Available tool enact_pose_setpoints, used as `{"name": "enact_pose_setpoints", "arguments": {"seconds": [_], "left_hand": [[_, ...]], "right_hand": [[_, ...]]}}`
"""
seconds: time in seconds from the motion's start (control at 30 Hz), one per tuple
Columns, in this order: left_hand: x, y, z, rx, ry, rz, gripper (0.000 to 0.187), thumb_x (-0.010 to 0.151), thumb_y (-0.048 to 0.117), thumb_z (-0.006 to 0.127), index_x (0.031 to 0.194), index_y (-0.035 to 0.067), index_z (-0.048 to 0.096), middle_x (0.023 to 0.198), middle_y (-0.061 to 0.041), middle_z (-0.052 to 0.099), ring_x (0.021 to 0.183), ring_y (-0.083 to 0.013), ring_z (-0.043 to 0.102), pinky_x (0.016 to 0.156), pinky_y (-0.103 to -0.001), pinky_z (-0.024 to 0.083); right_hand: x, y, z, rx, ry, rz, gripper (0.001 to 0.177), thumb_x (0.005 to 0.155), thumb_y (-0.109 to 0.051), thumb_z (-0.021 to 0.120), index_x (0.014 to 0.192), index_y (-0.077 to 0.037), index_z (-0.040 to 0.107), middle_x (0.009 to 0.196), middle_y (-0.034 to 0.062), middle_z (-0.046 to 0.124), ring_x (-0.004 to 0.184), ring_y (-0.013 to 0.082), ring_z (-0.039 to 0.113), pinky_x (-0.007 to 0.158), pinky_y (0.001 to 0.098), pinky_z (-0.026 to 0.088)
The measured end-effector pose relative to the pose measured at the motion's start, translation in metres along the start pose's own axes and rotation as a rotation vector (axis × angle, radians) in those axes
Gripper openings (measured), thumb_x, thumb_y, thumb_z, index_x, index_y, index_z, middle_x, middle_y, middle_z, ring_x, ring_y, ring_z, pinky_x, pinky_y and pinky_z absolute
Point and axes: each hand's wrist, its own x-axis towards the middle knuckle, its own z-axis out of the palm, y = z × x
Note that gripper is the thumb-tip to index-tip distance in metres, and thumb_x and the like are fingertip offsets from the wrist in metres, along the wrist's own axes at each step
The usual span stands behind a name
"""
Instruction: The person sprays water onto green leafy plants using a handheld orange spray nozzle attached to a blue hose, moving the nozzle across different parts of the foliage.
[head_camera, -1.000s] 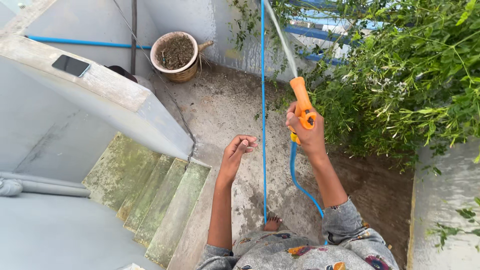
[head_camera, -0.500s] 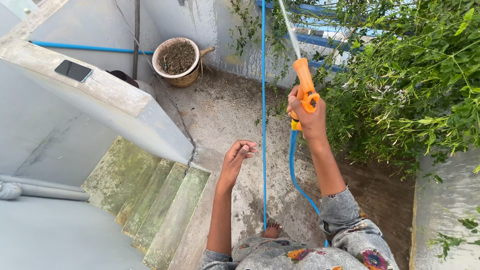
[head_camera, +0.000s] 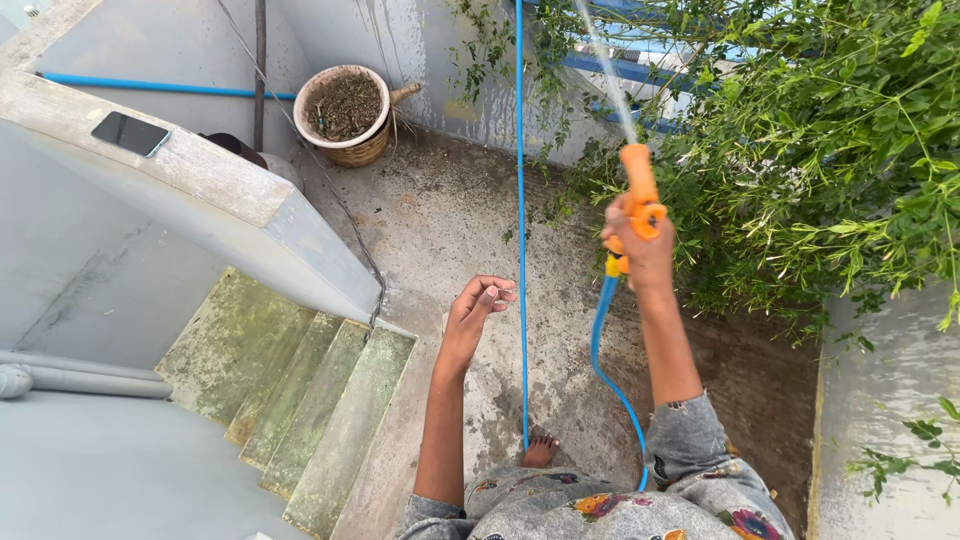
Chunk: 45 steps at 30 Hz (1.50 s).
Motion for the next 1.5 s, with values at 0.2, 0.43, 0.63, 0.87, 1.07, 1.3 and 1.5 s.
{"name": "enact_pose_setpoints", "arguments": {"seconds": [0.2, 0.43, 0.63, 0.87, 1.07, 1.3, 1.5], "left_hand": [[0.004, 0.007, 0.004, 0.002, -0.014, 0.011, 0.028, 0.107, 0.027, 0.051, 0.117, 0.004, 0.065, 0.119, -0.008, 0.071, 0.107, -0.0176, 0.068, 0.093, -0.033, 0.051], [0.014, 0.01, 0.019, 0.044, -0.059, 0.028, 0.028, 0.107, 0.028, 0.05, 0.116, 0.005, 0.066, 0.119, -0.008, 0.072, 0.107, -0.0172, 0.069, 0.094, -0.033, 0.051], [0.014, 0.009, 0.016, 0.027, -0.09, 0.031, 0.029, 0.108, 0.029, 0.05, 0.117, 0.006, 0.066, 0.119, -0.007, 0.071, 0.108, -0.0166, 0.068, 0.095, -0.033, 0.051], [0.013, 0.008, 0.018, 0.03, -0.071, 0.024, 0.028, 0.108, 0.028, 0.051, 0.116, 0.005, 0.066, 0.119, -0.007, 0.071, 0.106, -0.0165, 0.068, 0.093, -0.033, 0.051], [0.013, 0.009, 0.015, 0.006, -0.074, 0.032, 0.027, 0.108, 0.025, 0.049, 0.118, 0.005, 0.065, 0.121, -0.008, 0.07, 0.108, -0.0171, 0.068, 0.094, -0.033, 0.051], [0.013, 0.009, 0.01, -0.02, -0.041, 0.053, 0.025, 0.108, 0.022, 0.049, 0.118, 0.005, 0.065, 0.12, -0.008, 0.07, 0.108, -0.0176, 0.068, 0.093, -0.032, 0.05], [0.007, 0.007, 0.007, 0.017, -0.031, 0.018, 0.026, 0.108, 0.024, 0.05, 0.117, 0.004, 0.065, 0.119, -0.008, 0.071, 0.107, -0.0178, 0.068, 0.093, -0.032, 0.05]], "right_hand": [[-0.011, -0.013, -0.044, 0.102, 0.302, -0.179, 0.023, 0.098, -0.021, 0.074, 0.11, -0.005, 0.062, 0.093, 0.0019, 0.063, 0.073, 0.0106, 0.065, 0.065, 0.0263, 0.056], [-0.011, -0.027, -0.041, 0.036, 0.168, -0.169, 0.025, 0.097, -0.019, 0.073, 0.111, -0.001, 0.064, 0.088, 0.0048, 0.063, 0.073, 0.0128, 0.065, 0.067, 0.0267, 0.054], [-0.012, -0.035, -0.021, 0.029, 0.031, -0.128, 0.025, 0.097, -0.02, 0.071, 0.108, 0.001, 0.065, 0.091, 0.0062, 0.066, 0.073, 0.0136, 0.066, 0.065, 0.0284, 0.056], [-0.011, -0.037, -0.028, 0.115, -0.006, -0.137, 0.021, 0.099, -0.018, 0.069, 0.109, 0.0, 0.063, 0.087, 0.0058, 0.063, 0.074, 0.0146, 0.067, 0.066, 0.0295, 0.057], [-0.013, -0.035, -0.056, 0.045, 0.2, -0.182, 0.019, 0.098, -0.016, 0.067, 0.109, -0.002, 0.062, 0.092, 0.0058, 0.065, 0.072, 0.0137, 0.066, 0.064, 0.0293, 0.057], [-0.01, -0.042, -0.037, -0.089, 0.174, -0.145, 0.022, 0.094, -0.019, 0.071, 0.107, -0.003, 0.065, 0.091, 0.004, 0.066, 0.07, 0.0125, 0.065, 0.063, 0.0277, 0.055], [-0.006, -0.061, -0.036, 0.114, -0.029, -0.114, 0.022, 0.097, -0.02, 0.07, 0.107, -0.002, 0.062, 0.083, 0.0054, 0.06, 0.075, 0.0161, 0.064, 0.068, 0.032, 0.056]]}}
